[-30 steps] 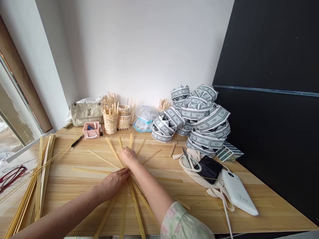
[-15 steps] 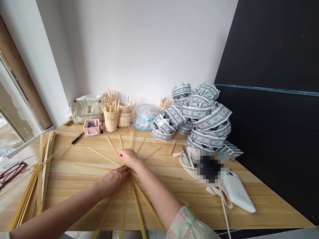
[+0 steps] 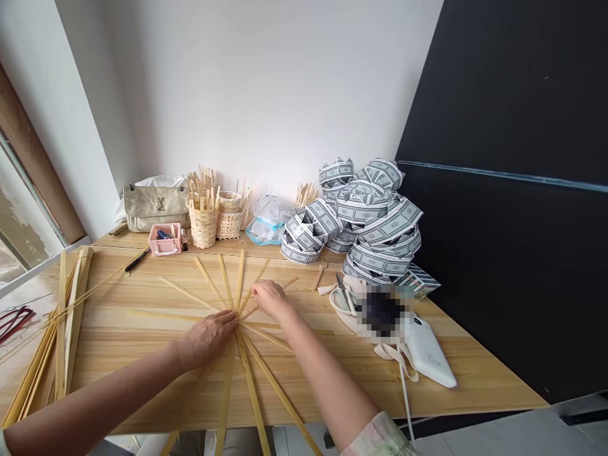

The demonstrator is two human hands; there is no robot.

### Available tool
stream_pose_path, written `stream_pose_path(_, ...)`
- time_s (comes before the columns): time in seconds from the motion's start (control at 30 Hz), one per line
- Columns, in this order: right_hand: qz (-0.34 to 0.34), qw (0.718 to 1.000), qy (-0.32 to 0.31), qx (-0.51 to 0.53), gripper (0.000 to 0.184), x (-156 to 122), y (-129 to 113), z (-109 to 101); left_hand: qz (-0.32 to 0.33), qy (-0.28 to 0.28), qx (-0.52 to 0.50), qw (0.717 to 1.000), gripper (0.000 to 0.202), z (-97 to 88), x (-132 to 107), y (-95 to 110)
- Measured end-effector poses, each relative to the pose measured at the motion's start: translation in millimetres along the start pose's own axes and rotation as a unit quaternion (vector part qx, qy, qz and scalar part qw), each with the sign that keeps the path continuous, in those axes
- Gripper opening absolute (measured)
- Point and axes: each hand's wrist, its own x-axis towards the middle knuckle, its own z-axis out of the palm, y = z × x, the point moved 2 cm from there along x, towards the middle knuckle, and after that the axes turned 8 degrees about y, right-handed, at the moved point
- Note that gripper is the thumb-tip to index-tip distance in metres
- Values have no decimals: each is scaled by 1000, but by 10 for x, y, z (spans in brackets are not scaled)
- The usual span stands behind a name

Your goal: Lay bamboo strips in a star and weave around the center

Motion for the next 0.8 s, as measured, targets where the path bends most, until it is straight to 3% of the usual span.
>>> stream_pose_path(0.33, -107, 993, -19, 53, 24, 54, 53, 76, 51, 1, 31, 998, 23, -2, 75, -60)
stream_pose_path(0.8, -104, 989, -26, 104, 19, -5, 33, 81, -51, -28, 88, 994, 18, 93, 193, -96)
